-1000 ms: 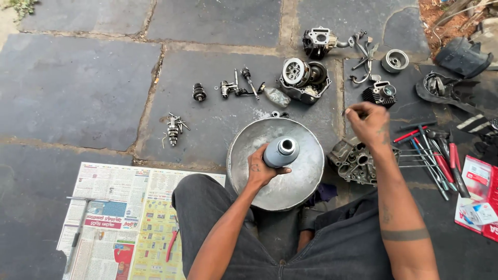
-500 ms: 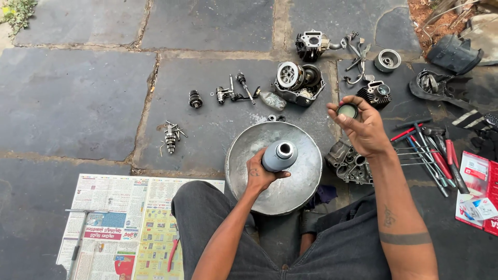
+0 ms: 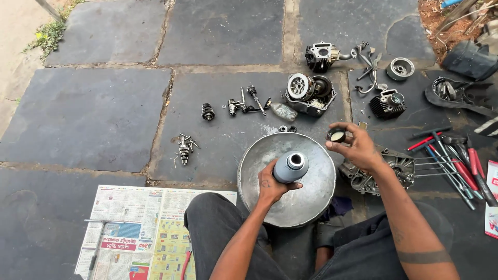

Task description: Cleaning and assembling motorcycle engine parts using oil and tools.

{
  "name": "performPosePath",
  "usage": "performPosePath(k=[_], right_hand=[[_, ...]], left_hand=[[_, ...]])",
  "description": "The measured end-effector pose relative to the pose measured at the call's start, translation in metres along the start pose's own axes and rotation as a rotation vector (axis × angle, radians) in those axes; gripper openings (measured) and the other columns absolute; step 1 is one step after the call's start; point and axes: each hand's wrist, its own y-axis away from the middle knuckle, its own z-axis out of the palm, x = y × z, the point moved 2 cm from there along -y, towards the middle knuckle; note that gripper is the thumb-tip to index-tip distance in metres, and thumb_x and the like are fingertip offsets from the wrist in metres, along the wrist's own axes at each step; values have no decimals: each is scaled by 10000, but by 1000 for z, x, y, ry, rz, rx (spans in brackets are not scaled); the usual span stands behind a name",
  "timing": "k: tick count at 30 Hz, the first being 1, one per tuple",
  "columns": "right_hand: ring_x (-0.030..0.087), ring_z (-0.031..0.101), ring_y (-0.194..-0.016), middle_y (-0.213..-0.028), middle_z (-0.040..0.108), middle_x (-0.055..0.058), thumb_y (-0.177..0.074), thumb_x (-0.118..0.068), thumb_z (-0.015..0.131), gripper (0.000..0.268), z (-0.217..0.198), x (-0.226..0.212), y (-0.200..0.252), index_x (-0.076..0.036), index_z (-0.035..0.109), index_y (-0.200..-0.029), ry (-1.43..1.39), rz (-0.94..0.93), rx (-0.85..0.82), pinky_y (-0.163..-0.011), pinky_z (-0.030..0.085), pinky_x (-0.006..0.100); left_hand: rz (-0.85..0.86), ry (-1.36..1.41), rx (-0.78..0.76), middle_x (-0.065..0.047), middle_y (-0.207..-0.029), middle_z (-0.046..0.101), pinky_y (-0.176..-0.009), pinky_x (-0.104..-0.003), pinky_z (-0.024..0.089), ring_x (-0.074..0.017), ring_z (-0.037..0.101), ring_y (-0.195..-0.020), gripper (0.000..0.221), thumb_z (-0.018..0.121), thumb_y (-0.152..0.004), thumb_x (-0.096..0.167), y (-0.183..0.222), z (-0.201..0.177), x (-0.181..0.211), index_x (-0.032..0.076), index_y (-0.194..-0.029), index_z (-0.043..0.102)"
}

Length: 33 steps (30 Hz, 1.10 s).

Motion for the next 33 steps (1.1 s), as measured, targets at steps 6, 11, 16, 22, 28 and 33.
performPosePath(k=[6, 11, 16, 22, 28, 33], right_hand=[[268, 654, -1190, -1221, 731, 84, -733, -241, 890, 529, -20, 66, 5, -152, 685, -1212, 1083, 134, -236, -1020, 534, 421], [257, 643, -1244, -1345, 640, 40, -707, -119, 920, 620, -41, 124, 17, -256, 691, -1267, 1362, 538, -395, -1010, 564, 417], [265, 680, -1211, -1320, 681, 59, -630, -61, 945, 713, -59, 150, 17, -236, 696, -1275, 1331, 577, -437, -964, 601, 415], [271, 685, -1206, -1334, 674, 59, -633, -69, 943, 749, -58, 162, 25, -256, 676, -1308, 1303, 675, -455, -969, 598, 415], [253, 650, -1275, -1436, 581, 33, -637, -54, 978, 975, -53, 156, 24, -308, 510, -1454, 1308, 698, -407, -1058, 558, 394], [282, 576, -1296, -1357, 617, 62, -685, -177, 965, 789, -54, 164, -2, -230, 569, -1365, 1331, 347, -358, -1085, 503, 398]], left_hand=[[8, -10, -7, -72, -1085, 794, -973, -391, 593, -237, 759, -1061, 844, 1025, -437, 319, -6, 5, -8, 96, -1186, 705], [23, 28, 17, -80, -1112, 786, -974, -396, 588, -251, 751, -1082, 871, 1020, -438, 315, -4, 11, -11, 88, -1216, 702], [80, -6, 63, -106, -1110, 780, -981, -422, 538, -286, 725, -1083, 899, 1052, -405, 275, -9, 10, 0, 65, -1207, 704], [32, 34, 22, -86, -1097, 790, -974, -390, 569, -260, 747, -1072, 885, 1023, -400, 285, -6, 11, -3, 78, -1201, 710], [60, 73, 30, -94, -1086, 799, -968, -390, 576, -258, 762, -1056, 859, 1030, -424, 280, -4, 4, 4, 71, -1195, 715], [74, 69, 33, -84, -1128, 797, -989, -386, 554, -255, 748, -1096, 901, 1032, -414, 303, -14, 15, -20, 83, -1222, 701]])
